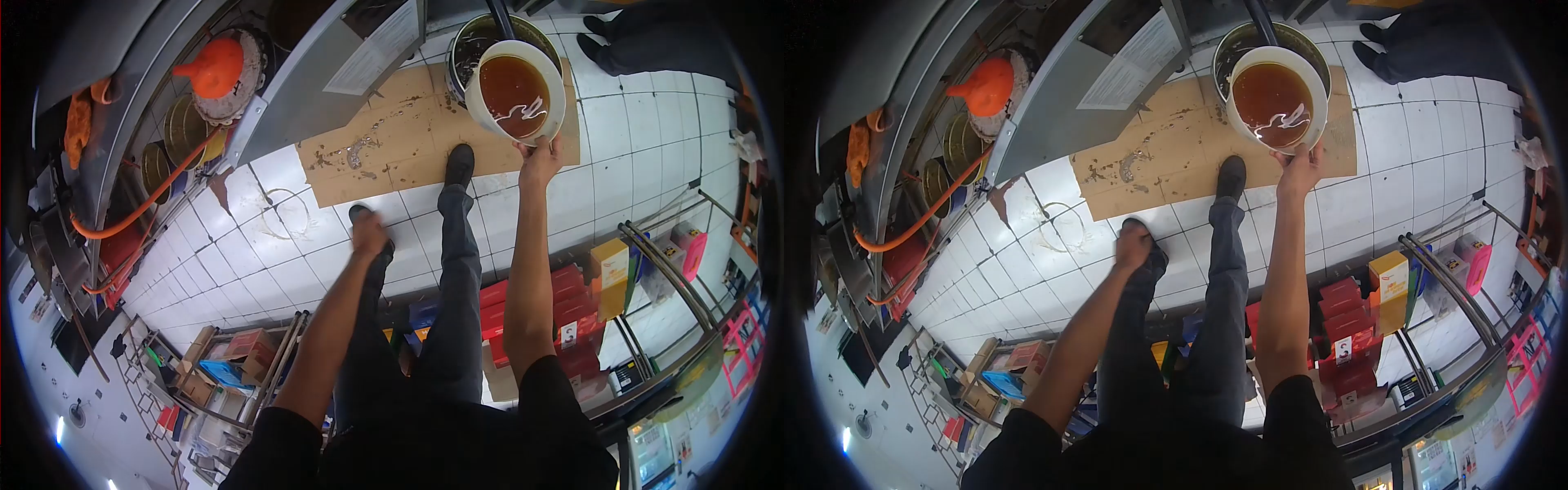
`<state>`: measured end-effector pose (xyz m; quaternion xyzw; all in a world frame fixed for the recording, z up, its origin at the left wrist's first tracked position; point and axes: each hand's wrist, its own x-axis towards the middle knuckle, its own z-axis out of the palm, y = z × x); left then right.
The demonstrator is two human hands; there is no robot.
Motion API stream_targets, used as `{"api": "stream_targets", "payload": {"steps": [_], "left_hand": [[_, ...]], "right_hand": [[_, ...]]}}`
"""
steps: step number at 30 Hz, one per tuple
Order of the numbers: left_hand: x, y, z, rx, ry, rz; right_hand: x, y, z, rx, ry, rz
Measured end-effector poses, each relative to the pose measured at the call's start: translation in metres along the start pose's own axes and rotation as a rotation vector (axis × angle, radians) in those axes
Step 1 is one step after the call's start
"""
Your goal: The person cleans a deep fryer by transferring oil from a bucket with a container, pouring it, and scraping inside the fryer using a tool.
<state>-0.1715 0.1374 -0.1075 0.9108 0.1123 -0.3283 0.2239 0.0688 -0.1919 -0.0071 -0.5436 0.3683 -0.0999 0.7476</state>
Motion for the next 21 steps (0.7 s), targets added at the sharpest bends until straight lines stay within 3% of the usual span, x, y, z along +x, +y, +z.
{"api": "stream_targets", "payload": {"steps": [3, 9, 13, 21], "left_hand": [[-0.042, -0.062, -0.032, 0.031, 0.081, -0.305], [-0.047, -0.103, -0.089, -0.099, 0.196, -0.185], [-0.026, -0.105, -0.067, -0.245, 0.27, -0.152], [-0.004, 0.019, -0.053, -0.518, 0.142, 0.006]], "right_hand": [[-0.001, 0.001, -0.002, 0.011, -0.001, 0.007], [0.002, 0.006, -0.004, 0.026, -0.029, -0.004], [0.009, 0.01, -0.007, 0.0, -0.015, -0.009], [0.009, 0.008, -0.007, -0.046, -0.053, -0.035]]}}
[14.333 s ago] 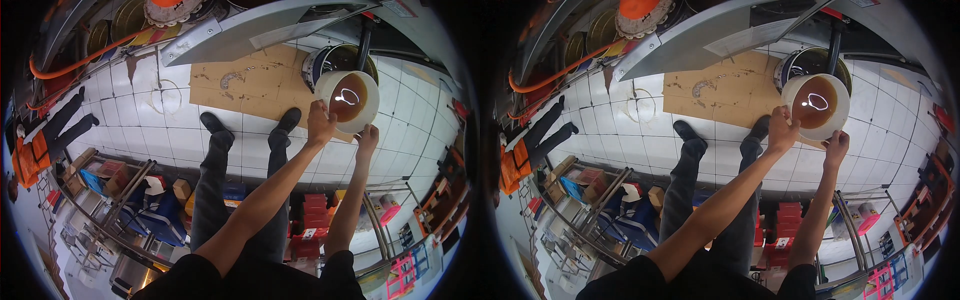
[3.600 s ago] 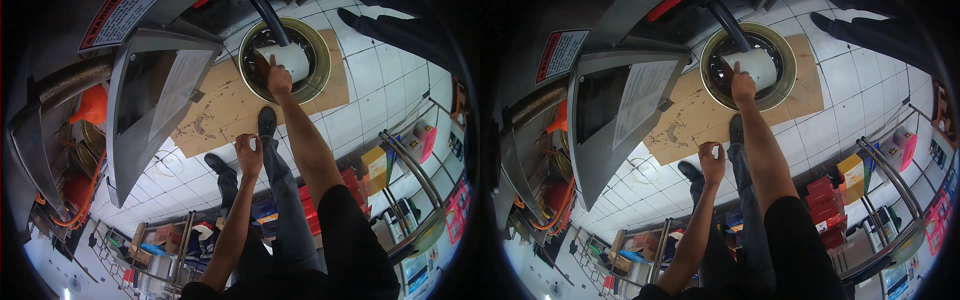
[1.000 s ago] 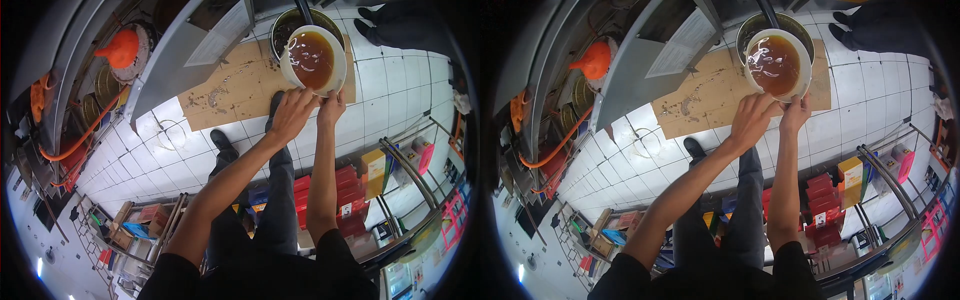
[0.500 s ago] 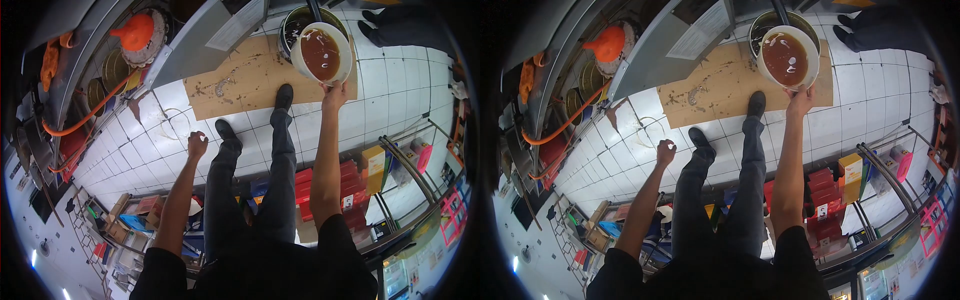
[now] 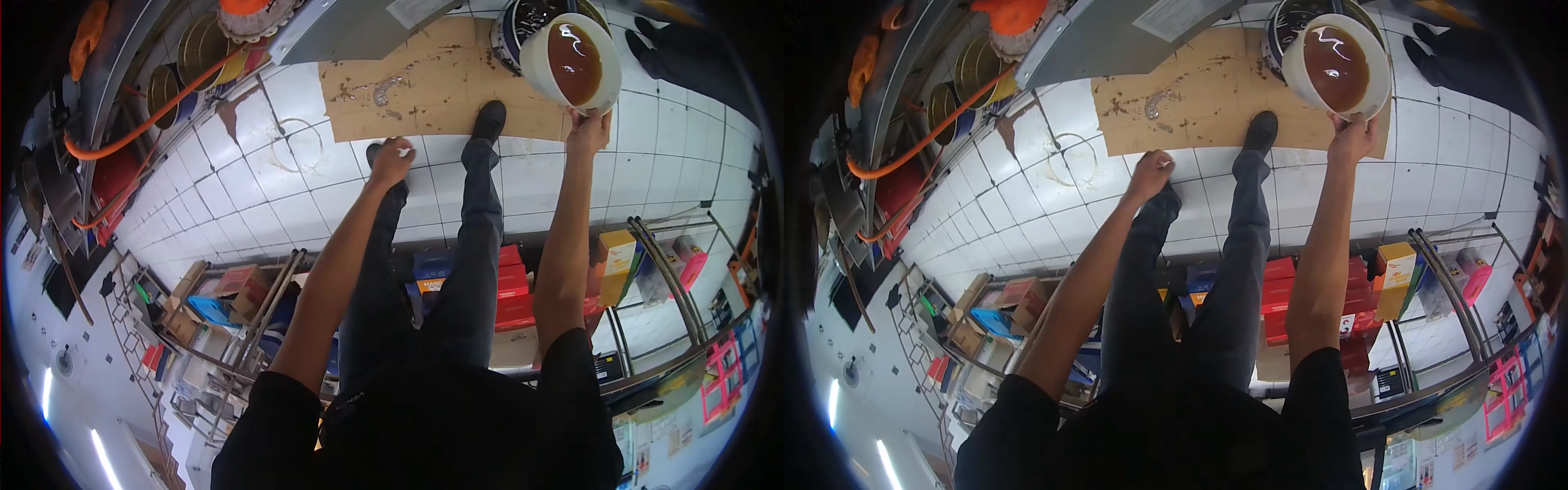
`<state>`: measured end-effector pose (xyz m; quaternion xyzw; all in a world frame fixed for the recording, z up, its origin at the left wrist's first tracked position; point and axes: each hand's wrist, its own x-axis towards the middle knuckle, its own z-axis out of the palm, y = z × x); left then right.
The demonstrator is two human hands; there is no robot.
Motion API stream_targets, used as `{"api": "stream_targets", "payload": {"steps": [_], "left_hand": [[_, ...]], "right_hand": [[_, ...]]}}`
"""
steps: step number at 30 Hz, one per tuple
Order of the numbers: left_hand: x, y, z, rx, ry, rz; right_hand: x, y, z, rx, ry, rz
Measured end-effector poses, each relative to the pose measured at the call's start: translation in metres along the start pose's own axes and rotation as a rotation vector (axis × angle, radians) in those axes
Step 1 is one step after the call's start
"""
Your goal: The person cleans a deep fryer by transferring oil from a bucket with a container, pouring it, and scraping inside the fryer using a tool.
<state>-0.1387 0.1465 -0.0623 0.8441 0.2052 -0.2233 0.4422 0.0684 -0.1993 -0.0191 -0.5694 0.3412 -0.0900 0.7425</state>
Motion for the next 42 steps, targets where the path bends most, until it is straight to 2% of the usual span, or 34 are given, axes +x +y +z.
{"api": "stream_targets", "payload": {"steps": [7, 16, 23, 28, 42], "left_hand": [[-0.003, -0.002, 0.016, -0.056, -0.118, -0.119], [-0.012, -0.023, -0.024, 0.051, -0.119, -0.284], [-0.003, -0.028, -0.025, 0.053, -0.125, -0.278], [0.008, -0.024, -0.007, 0.047, -0.102, -0.138], [0.02, -0.003, -0.004, -0.037, -0.092, -0.132]], "right_hand": [[0.001, 0.0, -0.003, -0.007, -0.036, 0.043], [-0.003, -0.006, 0.003, -0.031, -0.072, 0.031], [-0.005, -0.008, 0.005, -0.005, -0.031, 0.029], [0.01, 0.004, -0.008, -0.045, -0.013, 0.03], [0.004, -0.001, -0.005, -0.087, -0.03, 0.044]]}}
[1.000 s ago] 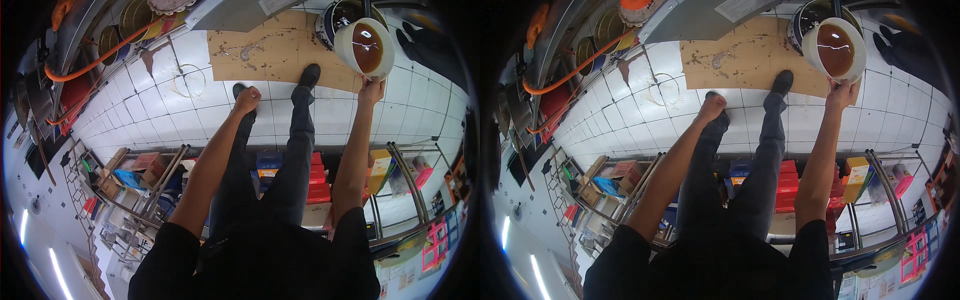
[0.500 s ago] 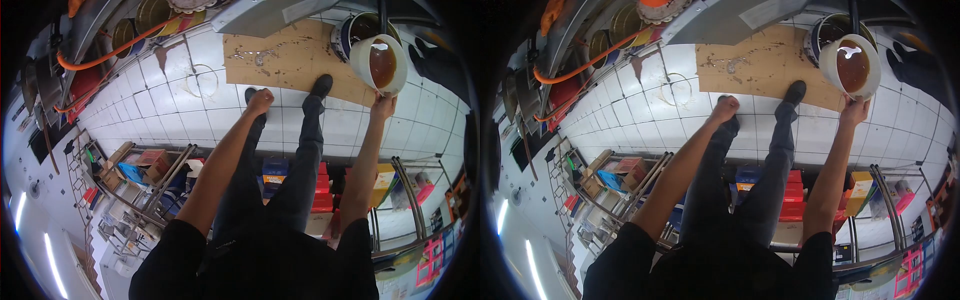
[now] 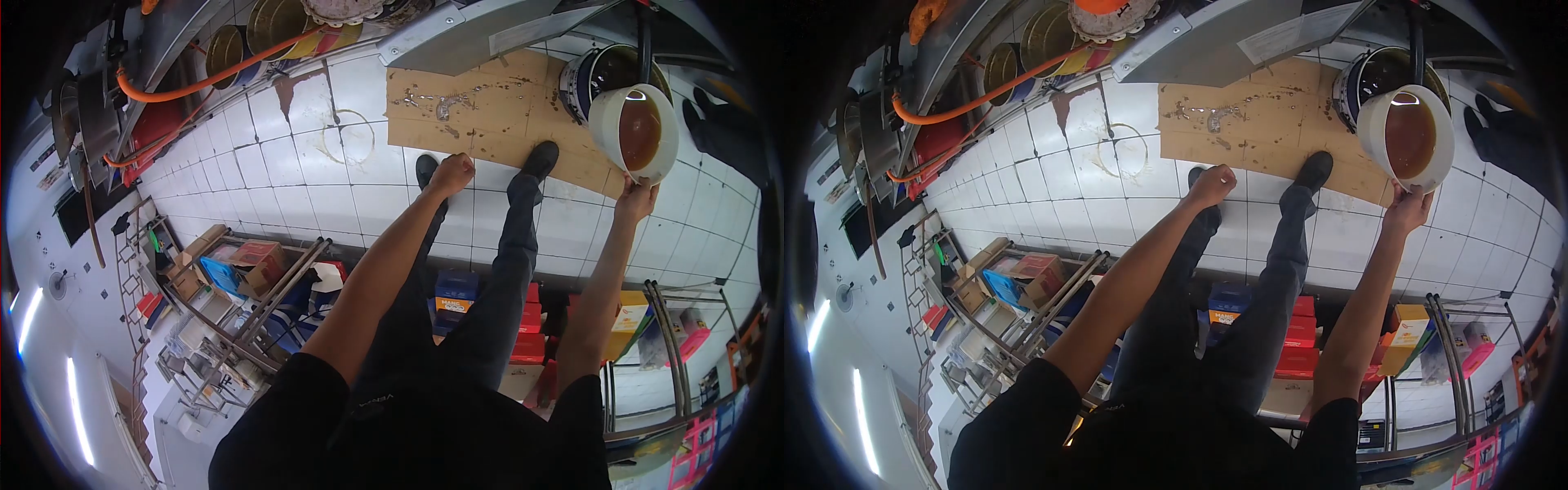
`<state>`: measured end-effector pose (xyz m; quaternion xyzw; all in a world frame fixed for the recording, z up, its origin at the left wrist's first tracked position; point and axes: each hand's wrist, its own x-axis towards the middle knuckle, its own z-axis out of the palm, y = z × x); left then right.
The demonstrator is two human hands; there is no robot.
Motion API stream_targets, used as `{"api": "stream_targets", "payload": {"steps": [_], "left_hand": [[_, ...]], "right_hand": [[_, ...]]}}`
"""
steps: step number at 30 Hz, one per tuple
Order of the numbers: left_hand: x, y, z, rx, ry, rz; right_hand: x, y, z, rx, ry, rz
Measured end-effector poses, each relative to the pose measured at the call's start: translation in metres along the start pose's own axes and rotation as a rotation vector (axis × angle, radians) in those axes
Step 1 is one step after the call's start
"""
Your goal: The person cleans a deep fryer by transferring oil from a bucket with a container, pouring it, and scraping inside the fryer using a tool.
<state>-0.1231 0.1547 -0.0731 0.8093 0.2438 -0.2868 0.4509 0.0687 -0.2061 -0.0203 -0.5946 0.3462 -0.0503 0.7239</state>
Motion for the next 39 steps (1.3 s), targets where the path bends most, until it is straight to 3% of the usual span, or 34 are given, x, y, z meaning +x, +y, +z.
{"api": "stream_targets", "payload": {"steps": [12, 13, 15, 18, 23, 26, 29, 33, 39], "left_hand": [[-0.001, -0.006, 0.005, 0.026, -0.002, -0.03], [-0.001, 0.002, 0.007, -0.03, -0.01, -0.103], [0.002, 0.018, 0.016, -0.086, -0.016, -0.168], [0.02, 0.06, 0.051, -0.192, 0.0, 0.042], [0.049, 0.216, 0.075, -0.455, 0.086, 0.157], [0.066, 0.272, 0.086, -0.517, 0.185, 0.127], [0.078, 0.288, 0.091, -0.322, 0.182, 0.104], [0.081, 0.29, 0.09, -0.346, 0.044, 0.021], [0.072, 0.291, 0.103, -0.356, 0.266, 0.087]], "right_hand": [[-0.004, -0.002, 0.001, -0.017, -0.014, 0.001], [-0.005, -0.002, 0.002, -0.016, -0.014, -0.003], [-0.009, -0.004, 0.006, -0.008, 0.024, 0.005], [-0.019, -0.012, 0.018, -0.091, 0.08, 0.005], [-0.022, -0.009, 0.016, -0.13, 0.083, -0.044], [-0.017, -0.004, 0.009, -0.113, 0.052, -0.067], [-0.018, -0.008, 0.009, -0.145, 0.02, -0.037], [-0.021, -0.014, 0.009, -0.276, 0.015, 0.013], [-0.018, -0.013, 0.004, -0.476, 0.01, -0.129]]}}
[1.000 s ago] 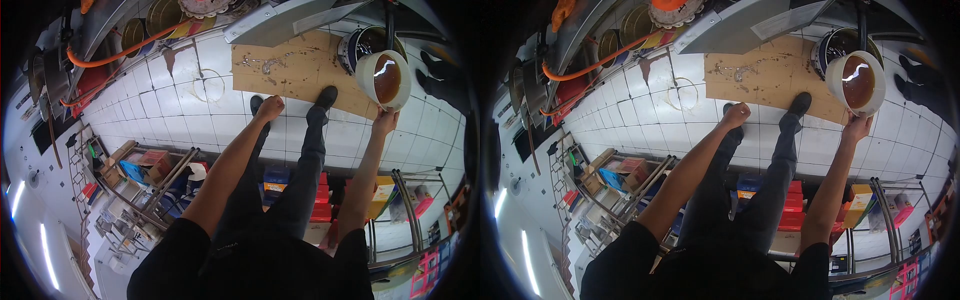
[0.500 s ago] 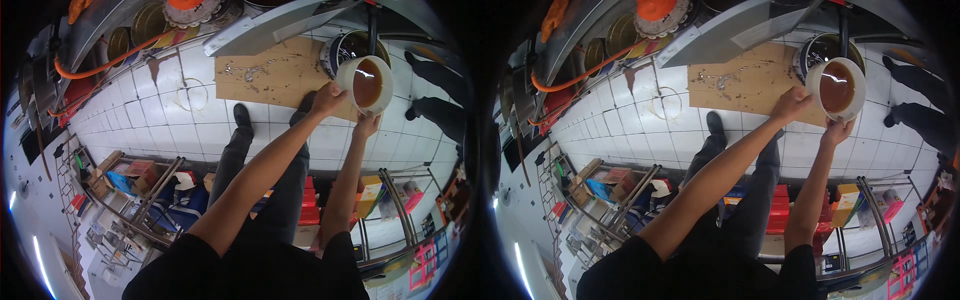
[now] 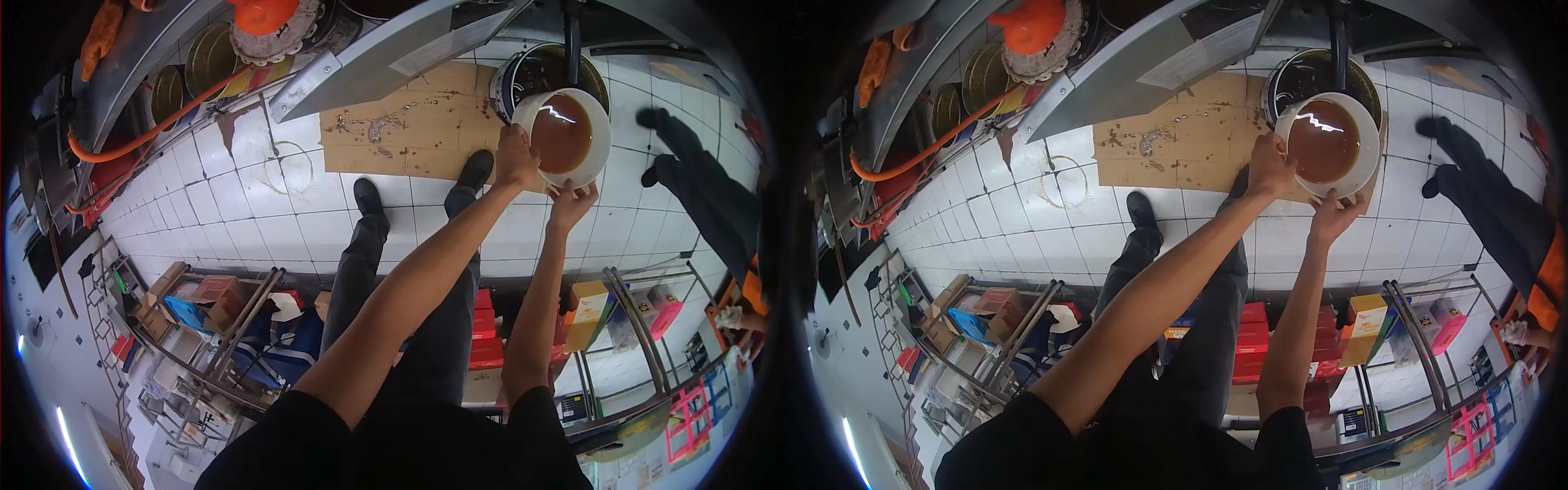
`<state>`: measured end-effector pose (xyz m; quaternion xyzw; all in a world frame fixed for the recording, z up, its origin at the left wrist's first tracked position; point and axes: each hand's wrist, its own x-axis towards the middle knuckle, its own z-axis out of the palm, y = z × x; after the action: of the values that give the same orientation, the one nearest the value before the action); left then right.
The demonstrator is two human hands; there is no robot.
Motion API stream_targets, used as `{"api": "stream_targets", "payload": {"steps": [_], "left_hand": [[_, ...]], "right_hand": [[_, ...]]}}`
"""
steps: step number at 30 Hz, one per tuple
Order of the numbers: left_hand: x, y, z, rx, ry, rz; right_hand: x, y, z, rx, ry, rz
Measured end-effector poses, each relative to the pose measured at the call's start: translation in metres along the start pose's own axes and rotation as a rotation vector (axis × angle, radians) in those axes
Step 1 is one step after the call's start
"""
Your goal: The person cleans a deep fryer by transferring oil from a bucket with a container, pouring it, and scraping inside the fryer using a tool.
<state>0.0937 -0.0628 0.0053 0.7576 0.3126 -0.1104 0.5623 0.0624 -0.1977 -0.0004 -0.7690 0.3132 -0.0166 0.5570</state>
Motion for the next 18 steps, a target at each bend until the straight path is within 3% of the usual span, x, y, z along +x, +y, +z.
{"api": "stream_targets", "payload": {"steps": [6, 18], "left_hand": [[0.002, -0.013, 0.005, -0.006, -0.027, 0.054], [-0.002, -0.006, -0.006, -0.001, 0.023, 0.048]], "right_hand": [[0.023, -0.009, -0.016, -0.064, -0.098, 0.156], [0.044, -0.017, -0.025, -0.085, -0.296, 0.077]]}}
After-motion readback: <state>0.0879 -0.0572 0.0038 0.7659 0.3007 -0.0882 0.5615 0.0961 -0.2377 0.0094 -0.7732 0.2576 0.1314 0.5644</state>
